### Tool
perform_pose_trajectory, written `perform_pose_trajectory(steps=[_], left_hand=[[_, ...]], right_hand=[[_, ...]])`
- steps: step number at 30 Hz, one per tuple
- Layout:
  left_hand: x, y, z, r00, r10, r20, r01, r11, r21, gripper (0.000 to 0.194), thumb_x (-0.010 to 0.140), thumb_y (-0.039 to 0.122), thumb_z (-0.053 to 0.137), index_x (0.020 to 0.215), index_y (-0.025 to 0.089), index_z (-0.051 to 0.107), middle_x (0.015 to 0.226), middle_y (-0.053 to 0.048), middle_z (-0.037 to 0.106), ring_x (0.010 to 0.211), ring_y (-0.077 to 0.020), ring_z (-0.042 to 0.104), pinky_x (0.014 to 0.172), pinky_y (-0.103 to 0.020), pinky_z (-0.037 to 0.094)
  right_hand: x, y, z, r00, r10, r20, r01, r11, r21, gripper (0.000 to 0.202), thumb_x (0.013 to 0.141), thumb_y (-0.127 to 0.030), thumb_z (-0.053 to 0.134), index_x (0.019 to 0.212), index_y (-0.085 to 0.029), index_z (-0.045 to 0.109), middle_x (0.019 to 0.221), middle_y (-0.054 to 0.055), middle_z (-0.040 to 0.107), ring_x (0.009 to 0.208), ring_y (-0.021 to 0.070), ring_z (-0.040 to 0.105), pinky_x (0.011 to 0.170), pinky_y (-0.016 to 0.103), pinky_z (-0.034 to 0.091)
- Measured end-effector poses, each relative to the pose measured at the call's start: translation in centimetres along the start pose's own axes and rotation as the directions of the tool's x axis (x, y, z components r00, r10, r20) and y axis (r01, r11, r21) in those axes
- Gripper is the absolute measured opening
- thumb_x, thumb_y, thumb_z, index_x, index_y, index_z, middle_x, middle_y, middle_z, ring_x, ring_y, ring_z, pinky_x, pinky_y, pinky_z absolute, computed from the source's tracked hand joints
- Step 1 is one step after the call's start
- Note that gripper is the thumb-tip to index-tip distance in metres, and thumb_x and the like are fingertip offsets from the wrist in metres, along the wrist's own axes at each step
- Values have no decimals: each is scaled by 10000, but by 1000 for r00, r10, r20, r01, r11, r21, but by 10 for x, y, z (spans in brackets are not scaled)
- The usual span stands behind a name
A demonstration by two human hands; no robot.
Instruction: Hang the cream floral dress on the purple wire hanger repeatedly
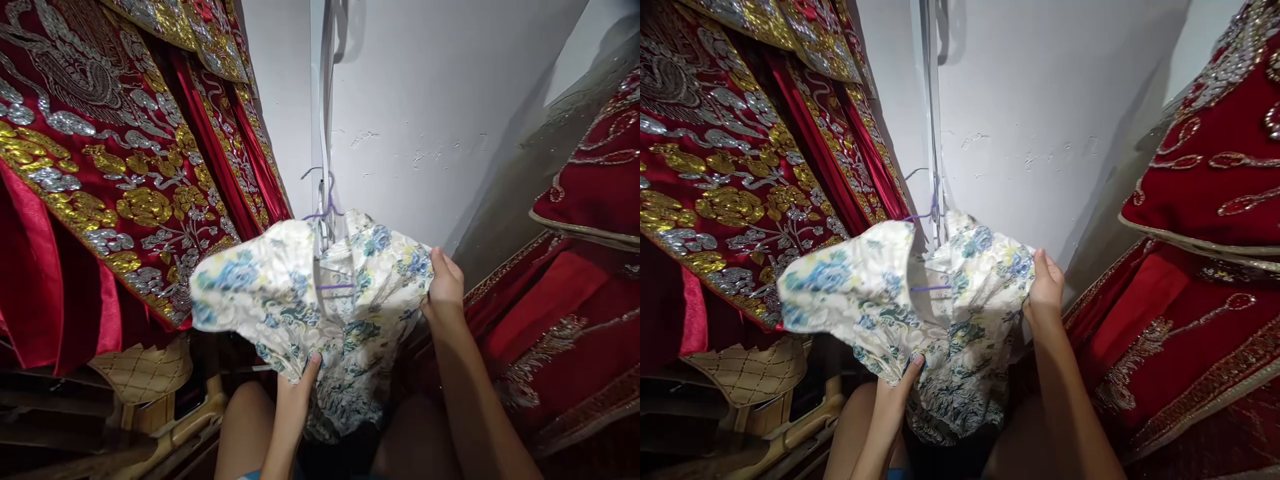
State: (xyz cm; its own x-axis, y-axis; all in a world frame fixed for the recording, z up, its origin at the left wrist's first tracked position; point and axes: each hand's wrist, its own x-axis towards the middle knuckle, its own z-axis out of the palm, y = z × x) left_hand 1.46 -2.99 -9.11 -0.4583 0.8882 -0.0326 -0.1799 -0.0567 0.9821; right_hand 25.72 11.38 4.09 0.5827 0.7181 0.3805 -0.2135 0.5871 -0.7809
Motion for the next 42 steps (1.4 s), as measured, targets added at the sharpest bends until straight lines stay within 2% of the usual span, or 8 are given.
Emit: perform_pose_trajectory(steps=[6,14,17,20,22,27,36,42], left_hand=[[-3,-16,-8,998,-33,48,33,999,1,736,738,545,807,1344,173,617,1415,-162,615,1400,-355,499,1209,-493,333],[3,-24,-20,1000,-3,4,3,997,75,768,761,529,801,1416,201,570,1459,-155,580,1452,-358,431,1217,-500,319],[1,-20,-14,1000,-18,22,17,997,73,786,752,544,801,1415,189,571,1455,-164,581,1465,-359,409,1227,-491,301],[-5,-11,-7,995,-22,100,14,997,75,804,741,558,801,1415,186,570,1447,-165,588,1465,-354,410,1240,-486,268],[-8,-7,-5,989,-27,147,16,997,71,817,744,572,792,1425,186,558,1450,-166,585,1463,-350,414,1244,-487,255],[-11,-7,-5,983,-44,176,40,999,27,820,754,567,784,1440,194,534,1476,-168,558,1485,-337,380,1252,-479,220],[-14,-19,6,958,-90,273,113,991,-70,748,789,470,792,1439,200,541,1413,-150,616,1405,-318,493,1226,-478,289],[-17,-17,1,945,-147,291,184,977,-105,778,782,433,812,1466,205,521,1434,-149,603,1381,-332,517,1196,-475,354]], right_hand=[[-43,-4,-30,995,102,4,-101,993,-65,473,794,-580,735,980,-145,721,836,53,727,817,217,705,764,360,580],[-135,36,-81,935,-61,-348,-46,955,-292,411,785,-474,767,1066,-187,683,1019,70,726,940,211,666,826,337,518],[-171,43,-73,971,227,-76,-239,913,-332,378,825,-576,689,865,-201,660,743,26,667,670,183,600,619,303,476],[-186,40,-52,704,566,429,-403,816,-415,464,907,-652,551,825,-202,624,696,32,660,578,171,588,540,292,444],[-189,37,-37,580,627,520,-428,778,-460,509,928,-684,491,767,-207,564,621,10,621,517,149,563,511,274,422],[-198,34,-20,629,621,468,-497,784,-371,529,860,-704,563,678,-212,497,459,-80,401,386,89,389,431,238,332],[-192,33,-22,739,591,324,-503,804,-319,454,814,-646,661,794,-238,463,457,-98,455,340,89,376,369,226,309],[-190,37,-28,681,594,429,-442,800,-407,397,897,-601,592,820,-223,498,498,-80,487,367,92,421,400,232,368]])
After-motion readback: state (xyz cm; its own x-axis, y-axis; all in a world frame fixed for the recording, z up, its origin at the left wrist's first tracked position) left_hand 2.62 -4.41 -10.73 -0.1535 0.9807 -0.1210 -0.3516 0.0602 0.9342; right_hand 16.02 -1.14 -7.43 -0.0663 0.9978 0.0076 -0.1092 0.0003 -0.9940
